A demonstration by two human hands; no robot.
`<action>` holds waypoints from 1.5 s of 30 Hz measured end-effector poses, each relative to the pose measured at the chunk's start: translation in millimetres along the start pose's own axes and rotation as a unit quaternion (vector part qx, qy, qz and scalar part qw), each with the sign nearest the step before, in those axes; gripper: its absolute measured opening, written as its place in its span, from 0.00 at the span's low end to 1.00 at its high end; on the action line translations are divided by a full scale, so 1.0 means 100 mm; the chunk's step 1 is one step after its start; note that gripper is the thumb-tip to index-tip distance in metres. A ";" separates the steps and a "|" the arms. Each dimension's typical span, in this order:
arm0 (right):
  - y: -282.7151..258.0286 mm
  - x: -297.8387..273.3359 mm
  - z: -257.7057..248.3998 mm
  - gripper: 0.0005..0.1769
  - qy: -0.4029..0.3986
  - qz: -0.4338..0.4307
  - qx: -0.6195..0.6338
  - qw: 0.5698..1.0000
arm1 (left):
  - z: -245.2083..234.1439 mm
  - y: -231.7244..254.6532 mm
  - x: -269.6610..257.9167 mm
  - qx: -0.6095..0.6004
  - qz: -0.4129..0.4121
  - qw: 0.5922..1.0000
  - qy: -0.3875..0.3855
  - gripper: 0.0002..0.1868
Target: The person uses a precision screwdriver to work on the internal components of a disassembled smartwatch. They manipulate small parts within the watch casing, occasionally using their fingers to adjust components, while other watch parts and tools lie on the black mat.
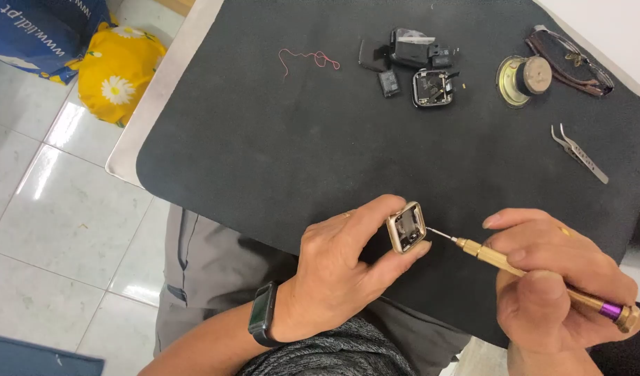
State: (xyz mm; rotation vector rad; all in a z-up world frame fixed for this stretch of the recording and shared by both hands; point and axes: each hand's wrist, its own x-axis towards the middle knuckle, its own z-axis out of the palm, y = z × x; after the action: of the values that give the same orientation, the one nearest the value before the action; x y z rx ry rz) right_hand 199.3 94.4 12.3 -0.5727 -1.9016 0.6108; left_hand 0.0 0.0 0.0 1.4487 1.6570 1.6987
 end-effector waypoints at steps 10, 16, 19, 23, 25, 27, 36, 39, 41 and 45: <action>0.00 -0.01 -0.01 0.20 0.014 -0.008 -0.002 1.000 | -0.01 0.00 0.00 -0.001 0.003 1.000 -0.004 0.13; -0.01 0.01 0.01 0.23 0.014 -0.008 -0.008 1.000 | 0.00 0.00 -0.01 0.004 -0.001 1.000 0.001 0.15; 0.03 0.01 0.00 0.24 0.012 -0.011 -0.003 1.000 | -0.01 0.02 0.01 0.007 -0.010 1.000 0.003 0.14; 0.09 0.00 -0.02 0.19 0.016 -0.015 0.006 1.000 | -0.01 0.04 0.01 0.006 -0.027 1.000 -0.003 0.13; 0.11 0.00 -0.03 0.18 0.017 -0.012 0.010 1.000 | 0.00 0.03 0.00 0.009 -0.029 1.000 -0.004 0.13; 0.15 0.00 -0.03 0.18 0.022 -0.026 0.023 0.999 | 0.02 0.01 -0.01 0.020 -0.036 0.999 -0.001 0.15; 0.16 -0.03 -0.05 0.18 0.026 -0.016 0.013 0.999 | 0.02 0.02 0.01 0.013 -0.025 1.000 0.006 0.14; 0.18 -0.03 -0.01 0.21 0.048 -0.019 0.035 0.998 | 0.01 0.02 0.01 0.007 -0.027 1.000 0.002 0.14; 0.18 -0.03 -0.04 0.20 0.036 -0.022 0.019 0.999 | 0.01 0.02 0.00 0.012 -0.031 0.999 0.002 0.14; 0.18 -0.03 -0.04 0.19 0.031 -0.020 0.019 0.999 | 0.00 0.03 0.01 0.002 -0.039 0.999 -0.008 0.14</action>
State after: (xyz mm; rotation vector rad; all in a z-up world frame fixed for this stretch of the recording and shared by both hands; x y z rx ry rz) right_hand 206.5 106.7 0.4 -0.5230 -1.8353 0.5961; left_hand 0.3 -0.1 2.7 1.3769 1.6861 1.6388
